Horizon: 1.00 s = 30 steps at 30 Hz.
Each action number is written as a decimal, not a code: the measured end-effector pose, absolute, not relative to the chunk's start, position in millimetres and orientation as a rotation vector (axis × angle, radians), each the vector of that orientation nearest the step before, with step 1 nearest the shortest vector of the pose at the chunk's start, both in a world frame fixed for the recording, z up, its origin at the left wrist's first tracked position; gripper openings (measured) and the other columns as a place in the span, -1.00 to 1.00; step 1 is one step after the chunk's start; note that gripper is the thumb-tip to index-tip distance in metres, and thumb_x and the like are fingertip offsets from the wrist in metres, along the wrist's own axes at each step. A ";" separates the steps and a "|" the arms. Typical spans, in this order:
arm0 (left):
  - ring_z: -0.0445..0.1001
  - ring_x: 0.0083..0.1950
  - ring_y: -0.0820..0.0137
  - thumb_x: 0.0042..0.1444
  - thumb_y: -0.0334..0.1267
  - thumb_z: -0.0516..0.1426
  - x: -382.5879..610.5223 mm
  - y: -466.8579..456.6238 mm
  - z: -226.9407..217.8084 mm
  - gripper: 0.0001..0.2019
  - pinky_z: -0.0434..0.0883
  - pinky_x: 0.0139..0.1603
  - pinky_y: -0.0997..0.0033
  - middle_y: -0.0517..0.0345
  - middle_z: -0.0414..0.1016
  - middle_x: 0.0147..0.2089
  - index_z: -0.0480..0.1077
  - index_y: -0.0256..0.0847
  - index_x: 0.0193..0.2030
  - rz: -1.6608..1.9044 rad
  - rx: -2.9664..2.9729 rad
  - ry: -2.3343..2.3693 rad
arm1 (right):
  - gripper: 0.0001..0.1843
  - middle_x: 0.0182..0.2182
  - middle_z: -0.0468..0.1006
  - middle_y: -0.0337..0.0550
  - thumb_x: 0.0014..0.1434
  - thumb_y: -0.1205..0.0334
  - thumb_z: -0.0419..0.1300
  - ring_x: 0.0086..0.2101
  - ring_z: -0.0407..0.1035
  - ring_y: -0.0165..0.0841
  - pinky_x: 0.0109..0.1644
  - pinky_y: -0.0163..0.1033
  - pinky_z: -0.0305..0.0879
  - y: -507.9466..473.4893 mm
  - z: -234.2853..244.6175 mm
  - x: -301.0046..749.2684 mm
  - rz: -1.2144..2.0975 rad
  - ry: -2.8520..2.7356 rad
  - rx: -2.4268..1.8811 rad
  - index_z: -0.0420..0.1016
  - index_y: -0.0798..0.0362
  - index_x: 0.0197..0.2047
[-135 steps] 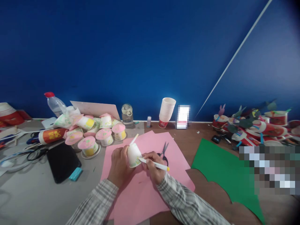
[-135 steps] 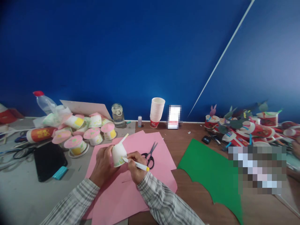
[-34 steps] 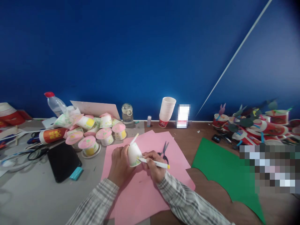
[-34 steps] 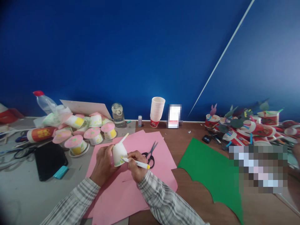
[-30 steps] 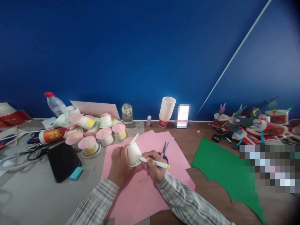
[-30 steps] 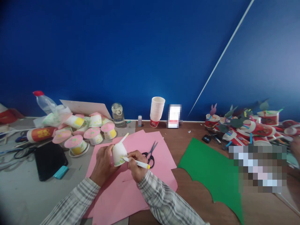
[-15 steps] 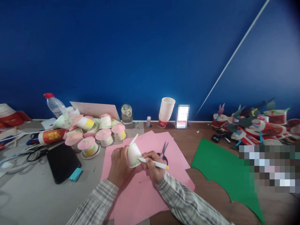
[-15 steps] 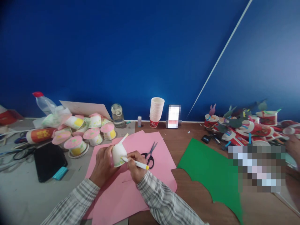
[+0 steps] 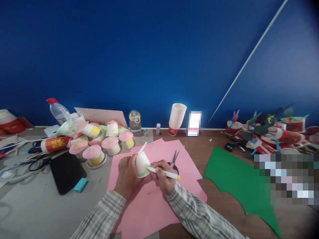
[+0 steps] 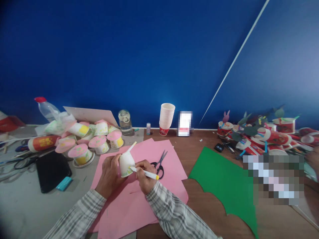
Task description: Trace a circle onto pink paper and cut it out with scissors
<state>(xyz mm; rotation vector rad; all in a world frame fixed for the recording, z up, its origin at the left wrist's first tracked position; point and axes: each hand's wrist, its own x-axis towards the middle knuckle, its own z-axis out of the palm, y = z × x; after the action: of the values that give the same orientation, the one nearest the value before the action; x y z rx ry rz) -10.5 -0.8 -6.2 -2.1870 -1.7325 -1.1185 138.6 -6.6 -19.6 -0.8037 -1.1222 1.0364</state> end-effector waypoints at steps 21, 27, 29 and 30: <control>0.28 -0.18 0.10 -0.29 -0.10 0.17 -11.4 0.7 -7.0 -0.35 0.32 -0.13 -0.02 0.04 0.26 -0.26 0.13 -0.22 0.00 -1.075 -2.172 -1.731 | -0.88 -0.77 0.36 -0.32 -0.03 0.27 0.08 -0.80 0.15 -0.44 -0.72 -0.37 0.07 -7.1 -15.5 139.6 1.041 -1.150 -0.795 0.43 0.08 -0.48; 0.29 -0.17 0.08 -0.32 -0.02 0.18 -10.8 1.2 -6.6 -0.32 0.34 -0.15 -0.02 0.00 0.30 -0.26 0.14 -0.26 -0.01 -1.113 -2.157 -1.758 | -0.87 -0.76 0.40 -0.30 -0.02 0.25 0.09 -0.77 0.17 -0.43 -0.70 -0.37 0.10 -9.3 -12.0 141.0 1.019 -1.125 -0.825 0.43 0.07 -0.48; 0.29 -0.16 0.07 -0.33 0.01 0.18 -11.6 1.7 -6.4 -0.30 0.35 -0.16 -0.03 -0.03 0.31 -0.25 0.14 -0.27 -0.01 -1.143 -2.172 -1.784 | -0.87 -0.74 0.41 -0.30 0.00 0.22 0.10 -0.74 0.20 -0.42 -0.69 -0.37 0.14 -8.7 -10.6 140.2 0.970 -1.090 -0.859 0.43 0.06 -0.44; 0.28 -0.15 0.07 -0.33 0.03 0.19 -12.2 1.8 -6.2 -0.29 0.35 -0.15 -0.04 -0.03 0.31 -0.24 0.13 -0.27 -0.01 -1.160 -2.186 -1.797 | -0.86 -0.71 0.42 -0.29 0.00 0.20 0.10 -0.72 0.23 -0.41 -0.66 -0.36 0.17 -7.6 -10.4 139.5 0.928 -1.069 -0.873 0.44 0.05 -0.40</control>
<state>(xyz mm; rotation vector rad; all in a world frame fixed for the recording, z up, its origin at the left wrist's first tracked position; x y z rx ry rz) -12.2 1.8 -6.2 -2.1863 -1.7967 -1.1600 139.5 -7.6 -10.4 -0.8728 -1.0690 0.9282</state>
